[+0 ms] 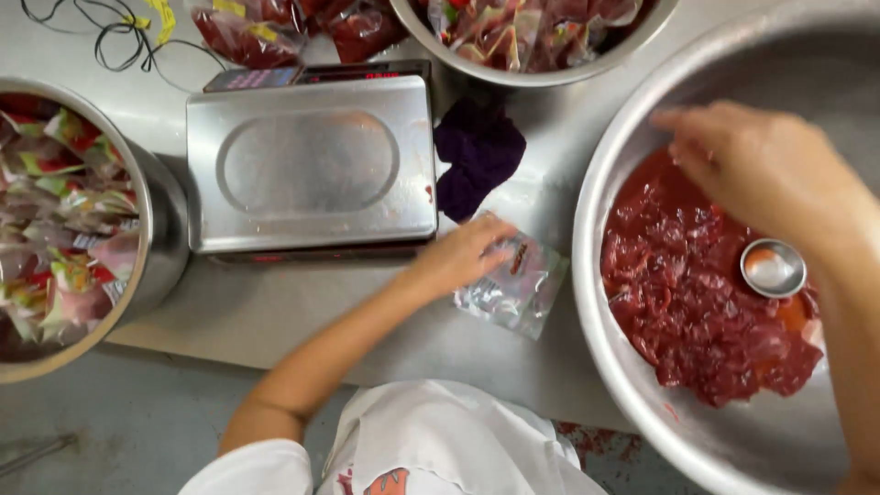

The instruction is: Washing hands and then portioning raw meat into small plastic bags using a digital scale for weight accuracy.

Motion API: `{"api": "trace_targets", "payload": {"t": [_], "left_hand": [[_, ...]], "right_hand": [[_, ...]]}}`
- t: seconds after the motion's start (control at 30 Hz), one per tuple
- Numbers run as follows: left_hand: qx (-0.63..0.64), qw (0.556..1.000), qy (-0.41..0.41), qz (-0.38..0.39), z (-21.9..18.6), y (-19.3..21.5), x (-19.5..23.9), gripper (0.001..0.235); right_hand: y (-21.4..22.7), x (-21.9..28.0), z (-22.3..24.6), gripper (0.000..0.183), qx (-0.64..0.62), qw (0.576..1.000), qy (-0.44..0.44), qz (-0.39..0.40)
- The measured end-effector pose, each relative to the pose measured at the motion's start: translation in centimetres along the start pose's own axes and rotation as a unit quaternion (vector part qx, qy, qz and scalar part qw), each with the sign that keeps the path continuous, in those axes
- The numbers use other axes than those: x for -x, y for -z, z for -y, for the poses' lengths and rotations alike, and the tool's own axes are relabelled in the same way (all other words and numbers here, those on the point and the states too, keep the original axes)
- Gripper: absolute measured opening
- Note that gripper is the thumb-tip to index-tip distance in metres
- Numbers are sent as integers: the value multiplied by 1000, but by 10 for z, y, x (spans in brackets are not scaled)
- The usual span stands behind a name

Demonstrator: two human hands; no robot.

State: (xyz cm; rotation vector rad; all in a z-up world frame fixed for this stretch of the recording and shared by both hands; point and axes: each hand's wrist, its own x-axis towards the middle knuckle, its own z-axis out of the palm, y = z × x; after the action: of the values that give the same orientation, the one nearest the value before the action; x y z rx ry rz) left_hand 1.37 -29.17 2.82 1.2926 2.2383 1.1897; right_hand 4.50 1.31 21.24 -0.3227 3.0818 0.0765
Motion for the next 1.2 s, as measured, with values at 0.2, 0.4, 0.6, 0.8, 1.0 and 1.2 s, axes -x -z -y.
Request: {"api": "trace_targets", "payload": {"t": [0.2,0.4,0.6,0.8,1.0,1.2], "left_hand": [[-47,987,149,27,0,-134,71,33],[-280,953,63,-95,62,-212,60,33],[-242,969,52,1,78,-209,44,17],[-147,976,139,80,85,-181,36,34],[26,992,125,-19,33,-123,64,12],[68,990,102,-68,16,-96,87,12]], "right_hand": [[-14,89,64,33,-141,983,-79,88],[-48,144,124,22,-206,974,-51,-77],[-112,147,208,11,-391,914,-88,-56],[-213,148,234,30,-434,877,-183,-95],[-235,125,235,38,-561,745,-323,-161],[-265,99,244,38,-754,500,-396,-157]]}}
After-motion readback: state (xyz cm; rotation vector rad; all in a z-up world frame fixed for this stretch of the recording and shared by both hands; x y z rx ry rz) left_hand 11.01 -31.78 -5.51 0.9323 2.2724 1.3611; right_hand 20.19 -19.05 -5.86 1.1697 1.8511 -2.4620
